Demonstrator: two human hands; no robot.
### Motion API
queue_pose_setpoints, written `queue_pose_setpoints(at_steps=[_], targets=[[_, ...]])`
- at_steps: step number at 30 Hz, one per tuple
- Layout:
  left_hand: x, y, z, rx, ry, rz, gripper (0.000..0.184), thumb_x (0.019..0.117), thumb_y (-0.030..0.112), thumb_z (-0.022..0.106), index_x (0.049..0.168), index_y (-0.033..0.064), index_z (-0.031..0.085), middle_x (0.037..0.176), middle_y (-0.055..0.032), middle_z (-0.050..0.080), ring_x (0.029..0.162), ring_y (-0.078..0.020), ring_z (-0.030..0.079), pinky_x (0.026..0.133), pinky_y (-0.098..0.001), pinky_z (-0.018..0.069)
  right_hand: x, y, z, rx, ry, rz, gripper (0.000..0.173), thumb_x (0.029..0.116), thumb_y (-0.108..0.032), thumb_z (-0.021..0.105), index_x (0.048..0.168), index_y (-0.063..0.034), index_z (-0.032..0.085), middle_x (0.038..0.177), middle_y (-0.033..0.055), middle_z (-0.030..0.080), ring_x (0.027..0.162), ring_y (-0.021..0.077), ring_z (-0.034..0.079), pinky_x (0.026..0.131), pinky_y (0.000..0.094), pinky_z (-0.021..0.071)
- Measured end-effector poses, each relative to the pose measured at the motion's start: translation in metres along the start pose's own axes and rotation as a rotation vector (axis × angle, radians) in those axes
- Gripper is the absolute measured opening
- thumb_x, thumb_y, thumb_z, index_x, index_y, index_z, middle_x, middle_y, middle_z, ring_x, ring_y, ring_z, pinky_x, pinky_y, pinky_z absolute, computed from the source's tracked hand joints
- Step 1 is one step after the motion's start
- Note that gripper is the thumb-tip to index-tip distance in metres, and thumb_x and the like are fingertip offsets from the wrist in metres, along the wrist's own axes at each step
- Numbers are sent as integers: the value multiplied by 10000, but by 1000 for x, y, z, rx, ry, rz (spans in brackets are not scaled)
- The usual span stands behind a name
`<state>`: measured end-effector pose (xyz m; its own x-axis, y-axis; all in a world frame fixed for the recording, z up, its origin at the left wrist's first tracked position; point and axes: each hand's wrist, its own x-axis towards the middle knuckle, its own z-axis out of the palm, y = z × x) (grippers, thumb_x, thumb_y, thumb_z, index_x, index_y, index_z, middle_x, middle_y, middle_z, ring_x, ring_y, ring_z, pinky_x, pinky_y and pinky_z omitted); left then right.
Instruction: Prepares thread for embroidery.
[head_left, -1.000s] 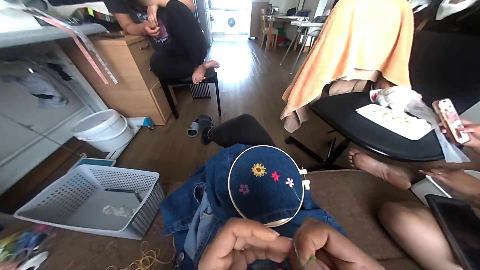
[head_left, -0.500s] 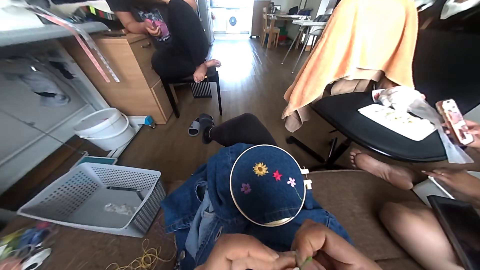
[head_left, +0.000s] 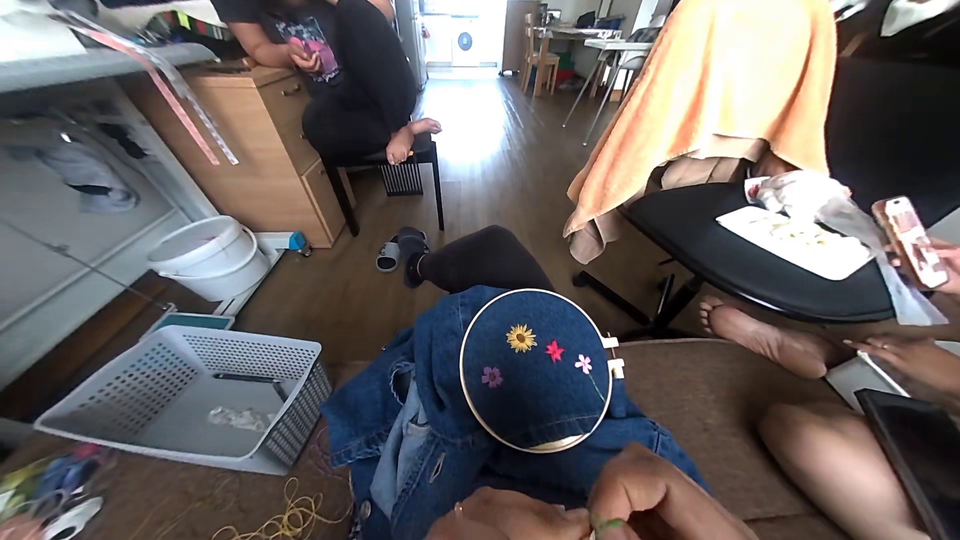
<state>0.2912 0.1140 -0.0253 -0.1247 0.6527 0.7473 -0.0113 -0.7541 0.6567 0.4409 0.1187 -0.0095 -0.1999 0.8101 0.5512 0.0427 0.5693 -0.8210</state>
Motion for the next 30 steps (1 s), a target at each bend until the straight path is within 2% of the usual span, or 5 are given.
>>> queue_pose_setpoints(at_steps=[7,13,21,26,30], targets=[[-3,-1,3,112,6,46,277,892,13,745,920,53,472,854,-80,694,879,-110,730,851,-262,603,0,0,1,-78,15,-7,152,1013,-104,555,929,21,578,819,74,559,699,13,547,622,128,464],[2,-3,0,-168,8,-131,350,863,-41,738,1003,137,471,902,11,746,874,-57,733,784,-218,597,2,1,-1,35,-39,63,169,1043,-115,515,951,7,588,829,46,569,687,-2,535,607,148,457],[6,-2,-3,-367,32,-267,412,837,-105,712,1019,165,459,933,36,764,880,-49,741,788,-208,598,2,3,-3,241,-58,112,191,1081,-187,514,1031,-47,633,897,-45,618,767,-47,585,675,141,513],[5,-3,-3,-342,63,-200,394,852,-96,717,1022,157,467,923,8,766,876,-73,748,791,-225,603,-2,7,0,161,-8,48,208,1008,-175,651,1124,-3,656,977,12,663,826,2,641,727,184,561],[3,-2,0,-250,63,-112,359,862,-64,728,1025,151,491,928,15,755,904,-67,737,809,-224,594,-1,7,1,105,41,-17,105,968,-110,710,1009,-14,702,968,15,678,854,-6,646,739,152,562]])
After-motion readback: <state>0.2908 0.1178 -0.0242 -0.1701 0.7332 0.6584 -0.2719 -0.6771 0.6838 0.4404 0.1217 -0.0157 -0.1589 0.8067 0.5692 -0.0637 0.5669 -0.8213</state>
